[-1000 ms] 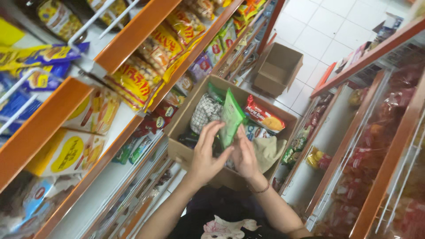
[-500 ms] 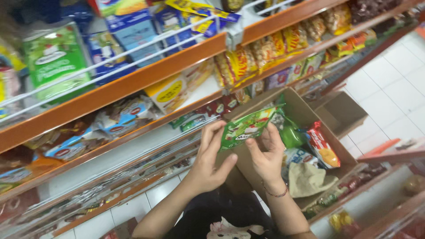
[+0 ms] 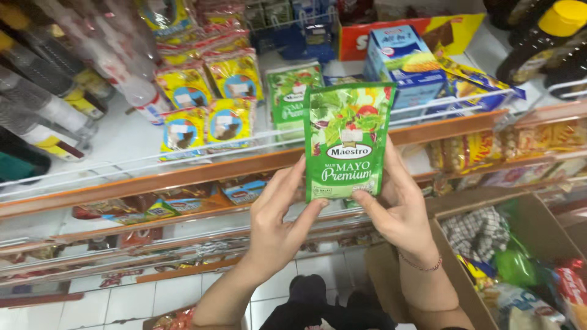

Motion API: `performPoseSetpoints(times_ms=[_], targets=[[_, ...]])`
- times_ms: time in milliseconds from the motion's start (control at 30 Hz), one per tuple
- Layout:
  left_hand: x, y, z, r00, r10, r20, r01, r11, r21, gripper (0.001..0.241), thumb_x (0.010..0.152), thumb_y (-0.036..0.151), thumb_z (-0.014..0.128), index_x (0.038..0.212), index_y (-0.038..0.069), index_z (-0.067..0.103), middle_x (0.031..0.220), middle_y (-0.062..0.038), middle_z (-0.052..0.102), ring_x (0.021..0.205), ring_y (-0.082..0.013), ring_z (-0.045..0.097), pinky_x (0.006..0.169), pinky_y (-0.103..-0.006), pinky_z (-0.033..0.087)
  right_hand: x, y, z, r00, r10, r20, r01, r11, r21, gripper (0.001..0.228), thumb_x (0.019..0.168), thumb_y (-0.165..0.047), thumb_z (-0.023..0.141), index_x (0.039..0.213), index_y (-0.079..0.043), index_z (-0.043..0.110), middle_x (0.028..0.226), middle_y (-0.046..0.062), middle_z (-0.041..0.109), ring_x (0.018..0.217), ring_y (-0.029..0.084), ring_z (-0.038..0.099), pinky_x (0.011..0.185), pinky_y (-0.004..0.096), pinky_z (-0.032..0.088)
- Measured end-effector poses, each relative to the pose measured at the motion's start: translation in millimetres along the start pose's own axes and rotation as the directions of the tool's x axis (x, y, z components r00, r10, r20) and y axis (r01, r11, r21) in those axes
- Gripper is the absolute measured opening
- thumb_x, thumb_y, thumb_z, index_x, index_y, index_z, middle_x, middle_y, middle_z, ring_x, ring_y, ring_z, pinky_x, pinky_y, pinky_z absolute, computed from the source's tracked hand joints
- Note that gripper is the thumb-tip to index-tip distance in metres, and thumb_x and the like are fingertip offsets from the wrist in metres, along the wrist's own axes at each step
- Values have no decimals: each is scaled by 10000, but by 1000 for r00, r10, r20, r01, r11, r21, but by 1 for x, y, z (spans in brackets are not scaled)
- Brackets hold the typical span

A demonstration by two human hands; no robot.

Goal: The person wipes food packages with a cloth, uses a spray bottle to clean items from a box, and wipes down store shelves while sitting on a crate in a grocery aisle.

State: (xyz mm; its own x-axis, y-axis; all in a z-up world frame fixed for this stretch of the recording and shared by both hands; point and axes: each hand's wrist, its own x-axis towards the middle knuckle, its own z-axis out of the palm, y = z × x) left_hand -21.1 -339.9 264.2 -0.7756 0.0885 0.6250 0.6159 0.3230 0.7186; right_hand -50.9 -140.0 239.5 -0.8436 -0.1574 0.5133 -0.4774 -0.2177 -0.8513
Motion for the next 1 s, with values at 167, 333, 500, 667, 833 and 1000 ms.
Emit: performPoseSetpoints(times_ms=[167,333,500,667,833,1000], targets=[[36,-14,-35,996,0,-94,12,992,124,625,867,-3,811,1434,-22,550,1214,-147,688,980,-165,734,836,-301,607,52,4,33,989,-117,-94,99,980,-175,738,877,51,783,1526,66,433,1321,99,635,1241,154,611,1107,291,502],[65,-35,-48,982,154,-109,-109,934,341,430,901,82,811,1303,30,668,1196,-131,707,932,-261,652,858,-363,512,79,13,43,946,-304,-114,151,721,-676,404,826,-77,907,1183,-10,730,1024,94,735,869,171,612,802,264,451],[75,-46,-48,973,206,-101,-130,859,495,290,932,140,798,1207,89,719,1163,-79,716,871,-258,615,860,-380,427,95,14,44,937,-348,7,206,538,-817,276,894,-131,897,1114,-59,747,1005,61,740,933,224,673,854,318,452],[78,-51,-40,968,238,-76,-144,781,607,257,955,163,794,1179,69,709,1131,-84,709,948,-222,680,840,-386,401,105,13,40,947,-318,46,192,445,-875,247,881,-147,894,1056,-62,741,1008,53,729,945,230,659,854,349,437],[76,-55,-35,970,232,-67,-134,750,648,249,951,186,802,1157,82,707,1122,-80,715,938,-211,680,852,-397,382,102,16,33,952,-299,69,197,425,-884,214,908,-141,877,1058,-69,743,1002,50,727,966,227,667,828,328,437],[75,-58,-34,970,235,-62,-129,714,688,209,959,210,796,1136,127,722,1125,-67,704,954,-207,669,875,-407,381,101,19,28,956,-282,79,201,435,-878,146,920,-121,858,1029,-91,764,997,33,730,889,195,659,808,314,433]])
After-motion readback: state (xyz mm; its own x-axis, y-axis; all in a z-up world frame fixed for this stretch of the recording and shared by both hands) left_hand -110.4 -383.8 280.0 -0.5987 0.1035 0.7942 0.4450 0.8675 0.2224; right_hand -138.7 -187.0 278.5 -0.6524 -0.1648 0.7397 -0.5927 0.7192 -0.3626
